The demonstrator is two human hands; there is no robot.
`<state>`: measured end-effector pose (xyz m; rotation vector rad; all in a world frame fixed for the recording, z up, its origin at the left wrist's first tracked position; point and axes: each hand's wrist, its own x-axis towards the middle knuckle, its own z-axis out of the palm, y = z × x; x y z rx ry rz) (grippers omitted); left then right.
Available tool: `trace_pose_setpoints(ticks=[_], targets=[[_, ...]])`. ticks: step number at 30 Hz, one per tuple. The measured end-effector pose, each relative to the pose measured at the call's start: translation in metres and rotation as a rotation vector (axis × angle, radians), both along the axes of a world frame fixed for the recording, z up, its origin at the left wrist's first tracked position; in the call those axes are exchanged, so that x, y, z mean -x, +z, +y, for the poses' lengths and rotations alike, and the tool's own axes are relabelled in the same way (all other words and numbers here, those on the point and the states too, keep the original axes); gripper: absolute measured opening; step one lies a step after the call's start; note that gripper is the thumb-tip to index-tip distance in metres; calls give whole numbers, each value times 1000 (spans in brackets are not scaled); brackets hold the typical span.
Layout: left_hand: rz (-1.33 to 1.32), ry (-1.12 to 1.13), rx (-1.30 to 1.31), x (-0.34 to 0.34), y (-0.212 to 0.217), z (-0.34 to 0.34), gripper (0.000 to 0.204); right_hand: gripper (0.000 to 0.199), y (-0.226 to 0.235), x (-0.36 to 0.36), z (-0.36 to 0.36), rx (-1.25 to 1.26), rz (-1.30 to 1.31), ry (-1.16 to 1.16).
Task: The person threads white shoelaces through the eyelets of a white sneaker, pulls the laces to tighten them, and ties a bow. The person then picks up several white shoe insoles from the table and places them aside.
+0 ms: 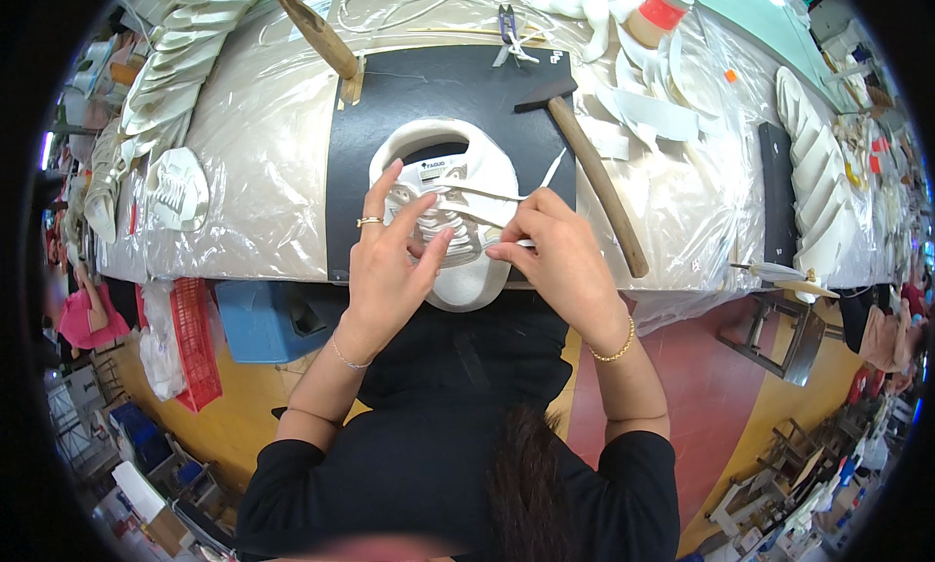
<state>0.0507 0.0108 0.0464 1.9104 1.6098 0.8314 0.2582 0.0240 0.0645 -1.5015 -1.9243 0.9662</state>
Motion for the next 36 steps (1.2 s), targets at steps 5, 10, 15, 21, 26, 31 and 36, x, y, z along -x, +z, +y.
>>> trace_pose_setpoints(ticks=[5,10,15,21,26,31,36], targets=[[-40,-27,121,-1,-3,0,40,15,-1,17,8,-140,104,-63],[-67,-50,105,-2,-10,3,42,14,-16,32,16,-261,196,-108],[-248,-21,108,-1,-17,2,40,12,-19,35,19,-321,101,-95],[-331,-14,90,-2,-20,2,36,11,-16,36,22,-352,87,-31],[-374,-3,178,0,-18,1,36,12,-13,40,22,-330,40,-21],[-337,-5,151,0,-18,0,36,14,-12,44,22,-454,-41,72],[-351,-24,159,-3,-18,4,36,13,-18,48,24,-456,-117,117]])
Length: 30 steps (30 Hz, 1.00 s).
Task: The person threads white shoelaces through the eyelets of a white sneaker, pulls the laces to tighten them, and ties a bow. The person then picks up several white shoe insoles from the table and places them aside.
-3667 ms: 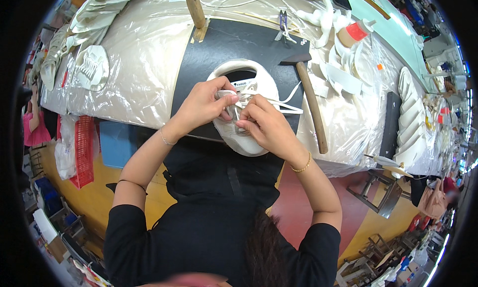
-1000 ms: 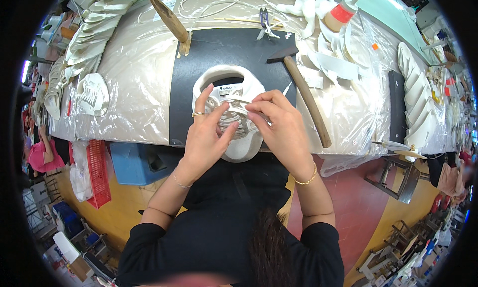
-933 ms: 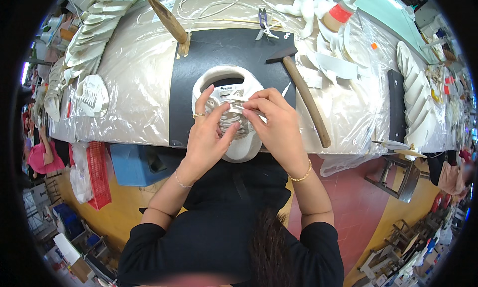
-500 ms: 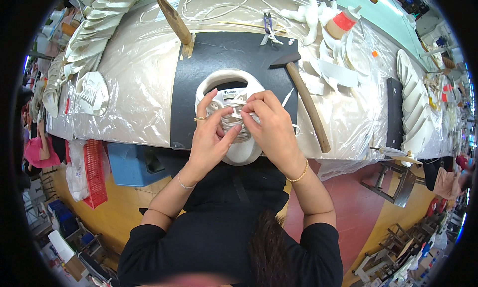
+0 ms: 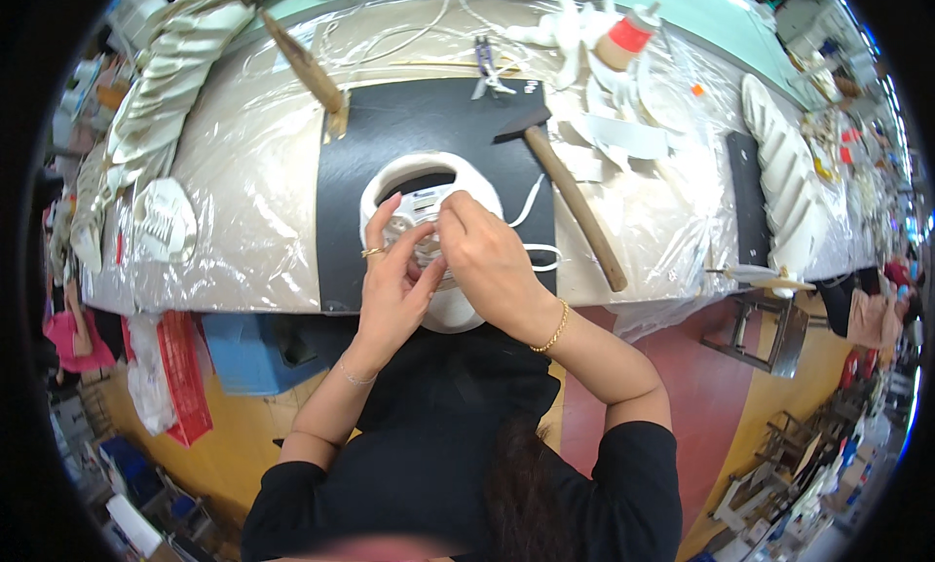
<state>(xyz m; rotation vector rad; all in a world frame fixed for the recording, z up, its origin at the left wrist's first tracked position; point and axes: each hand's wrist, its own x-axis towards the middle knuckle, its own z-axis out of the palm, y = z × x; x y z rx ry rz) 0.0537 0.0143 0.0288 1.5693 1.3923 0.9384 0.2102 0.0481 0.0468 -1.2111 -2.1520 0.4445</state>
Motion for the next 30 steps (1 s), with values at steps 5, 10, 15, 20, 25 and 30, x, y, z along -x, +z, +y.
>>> trace_pose_setpoints(ticks=[5,10,15,20,25,30], targets=[[4,7,8,1,0,1,33,9,6,-21,21,317,175,72],[9,5,-11,0,-1,0,31,16,13,-28,41,395,158,176],[19,-7,-32,0,-2,2,31,30,13,-30,54,476,103,247],[19,-21,-65,1,-4,2,28,30,8,-36,74,672,52,435],[394,-9,-252,11,1,13,25,26,3,-33,78,616,-10,477],[530,-22,-322,2,14,25,16,28,8,-44,83,783,67,520]])
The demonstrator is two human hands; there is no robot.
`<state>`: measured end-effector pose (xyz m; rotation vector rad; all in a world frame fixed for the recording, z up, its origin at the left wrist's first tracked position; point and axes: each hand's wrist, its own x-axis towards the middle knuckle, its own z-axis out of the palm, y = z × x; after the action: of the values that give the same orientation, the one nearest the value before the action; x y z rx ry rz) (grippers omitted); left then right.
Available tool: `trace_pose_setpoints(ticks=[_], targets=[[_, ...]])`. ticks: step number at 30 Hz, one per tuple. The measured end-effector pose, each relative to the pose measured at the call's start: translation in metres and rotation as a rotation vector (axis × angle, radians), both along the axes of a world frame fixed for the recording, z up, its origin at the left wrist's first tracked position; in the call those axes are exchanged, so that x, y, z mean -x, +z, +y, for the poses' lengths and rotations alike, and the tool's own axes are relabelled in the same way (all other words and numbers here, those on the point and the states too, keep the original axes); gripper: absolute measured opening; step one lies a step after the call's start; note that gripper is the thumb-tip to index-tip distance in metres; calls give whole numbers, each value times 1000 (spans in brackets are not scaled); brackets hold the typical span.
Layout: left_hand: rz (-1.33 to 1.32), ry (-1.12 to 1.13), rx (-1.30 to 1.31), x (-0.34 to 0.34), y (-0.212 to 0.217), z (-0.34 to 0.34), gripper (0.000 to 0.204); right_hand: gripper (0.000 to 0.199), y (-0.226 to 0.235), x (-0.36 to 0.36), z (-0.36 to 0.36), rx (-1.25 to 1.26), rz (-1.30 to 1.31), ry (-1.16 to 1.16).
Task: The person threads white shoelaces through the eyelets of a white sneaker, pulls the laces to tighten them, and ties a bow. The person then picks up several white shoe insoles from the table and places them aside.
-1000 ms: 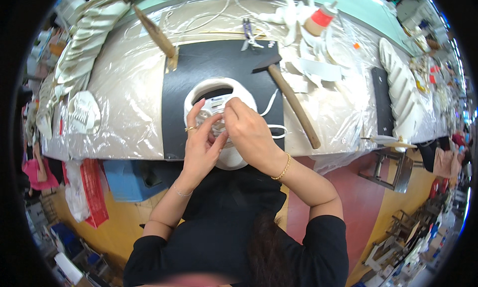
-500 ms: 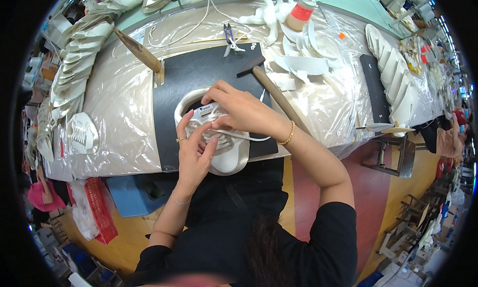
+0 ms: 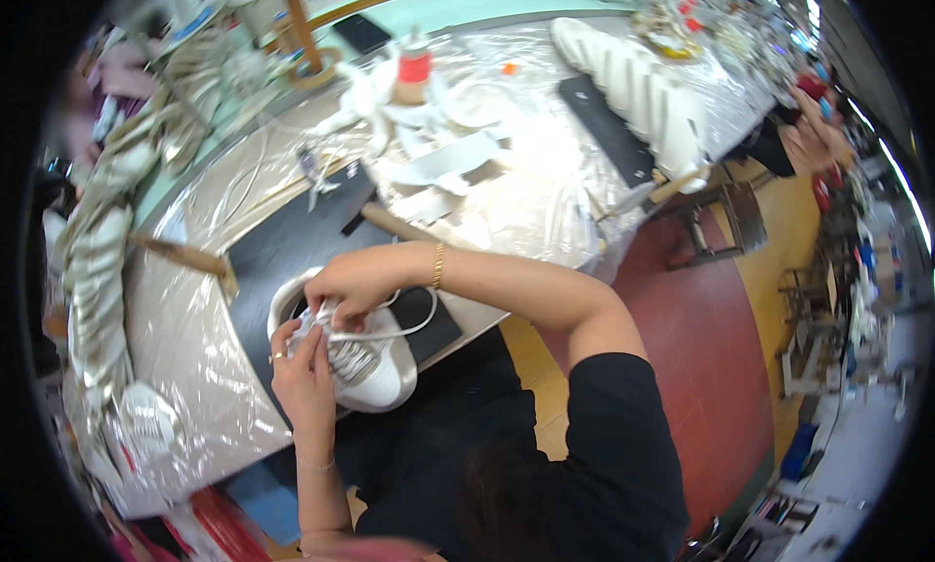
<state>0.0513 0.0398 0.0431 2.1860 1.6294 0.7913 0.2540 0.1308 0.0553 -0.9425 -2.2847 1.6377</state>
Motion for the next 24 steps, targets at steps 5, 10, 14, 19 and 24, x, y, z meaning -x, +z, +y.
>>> trace_pose_setpoints(ticks=[5,10,14,19,24], targets=[[-272,-3,324,-7,0,11,19,24,0,-3,-3,50,54,-10],[-344,-55,323,-2,-10,14,19,21,-10,-5,-4,-16,171,-5],[-227,-166,131,0,-15,16,17,24,-14,-9,-5,156,240,-23],[-128,-190,47,3,-15,12,14,30,-18,-8,-3,175,195,-46],[-429,-111,383,20,-4,13,9,46,-22,1,1,-183,42,-85]])
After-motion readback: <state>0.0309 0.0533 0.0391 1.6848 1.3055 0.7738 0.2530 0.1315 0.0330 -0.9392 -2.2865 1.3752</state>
